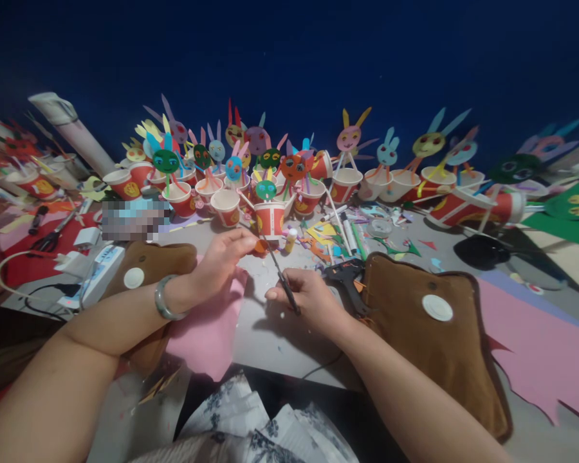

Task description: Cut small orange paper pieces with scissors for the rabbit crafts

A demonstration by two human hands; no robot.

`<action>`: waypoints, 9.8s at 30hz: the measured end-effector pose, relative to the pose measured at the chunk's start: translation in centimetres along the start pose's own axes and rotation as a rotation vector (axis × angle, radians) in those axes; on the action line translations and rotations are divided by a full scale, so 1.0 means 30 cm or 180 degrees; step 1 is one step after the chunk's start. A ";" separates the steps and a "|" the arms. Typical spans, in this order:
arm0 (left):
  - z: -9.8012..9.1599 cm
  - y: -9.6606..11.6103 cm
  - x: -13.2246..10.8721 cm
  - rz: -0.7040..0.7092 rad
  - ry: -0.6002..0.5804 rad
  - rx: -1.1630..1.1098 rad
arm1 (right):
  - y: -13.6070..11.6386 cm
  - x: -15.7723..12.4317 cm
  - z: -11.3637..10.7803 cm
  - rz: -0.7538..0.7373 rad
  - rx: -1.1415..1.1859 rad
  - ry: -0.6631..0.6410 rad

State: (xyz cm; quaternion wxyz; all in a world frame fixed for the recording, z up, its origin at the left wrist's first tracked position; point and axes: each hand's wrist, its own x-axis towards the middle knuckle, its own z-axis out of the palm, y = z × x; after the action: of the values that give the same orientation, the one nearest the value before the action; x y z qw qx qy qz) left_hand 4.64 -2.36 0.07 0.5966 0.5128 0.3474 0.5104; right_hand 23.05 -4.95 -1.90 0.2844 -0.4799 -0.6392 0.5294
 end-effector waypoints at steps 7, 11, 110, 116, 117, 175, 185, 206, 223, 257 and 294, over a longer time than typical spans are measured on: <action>0.006 0.010 -0.013 -0.0048 0.0040 0.0141 | 0.002 -0.001 -0.001 -0.0020 -0.0088 0.0033; 0.008 0.016 -0.013 -0.0073 0.0061 0.0115 | 0.001 0.001 -0.001 -0.0002 -0.0115 0.0011; -0.002 0.023 0.008 0.0130 0.0436 0.0192 | 0.023 0.000 -0.001 0.0020 -0.0291 0.0046; -0.003 0.020 0.011 0.0162 0.0433 0.0227 | 0.027 0.000 -0.001 0.0031 -0.0360 0.0049; -0.003 0.020 0.011 0.0159 0.0437 0.0225 | 0.027 -0.001 -0.001 0.0037 -0.0373 0.0044; 0.026 -0.022 -0.025 -0.0339 -0.0095 0.0212 | -0.013 -0.006 -0.001 -0.0341 0.0183 0.0318; 0.021 -0.034 -0.025 -0.0199 -0.0071 0.0088 | 0.002 -0.003 0.019 -0.0210 0.0063 -0.0086; 0.018 -0.050 -0.026 -0.0138 -0.0053 0.0003 | 0.008 0.007 0.020 -0.0367 -0.0085 -0.0070; 0.018 -0.040 -0.027 -0.0192 -0.0063 0.0039 | 0.003 0.006 0.016 -0.0272 -0.0148 -0.0027; 0.014 -0.020 -0.022 -0.0093 -0.0045 0.0164 | 0.002 0.001 0.007 -0.0150 -0.0159 -0.0051; 0.007 -0.010 -0.017 -0.0078 -0.0003 0.0434 | 0.009 0.003 0.002 -0.0089 -0.0198 -0.0033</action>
State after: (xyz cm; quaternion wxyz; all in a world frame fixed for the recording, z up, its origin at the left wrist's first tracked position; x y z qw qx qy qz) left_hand 4.78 -2.90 -0.23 0.5666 0.5481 0.3873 0.4781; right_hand 23.06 -4.90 -2.18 0.2735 -0.4767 -0.6634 0.5078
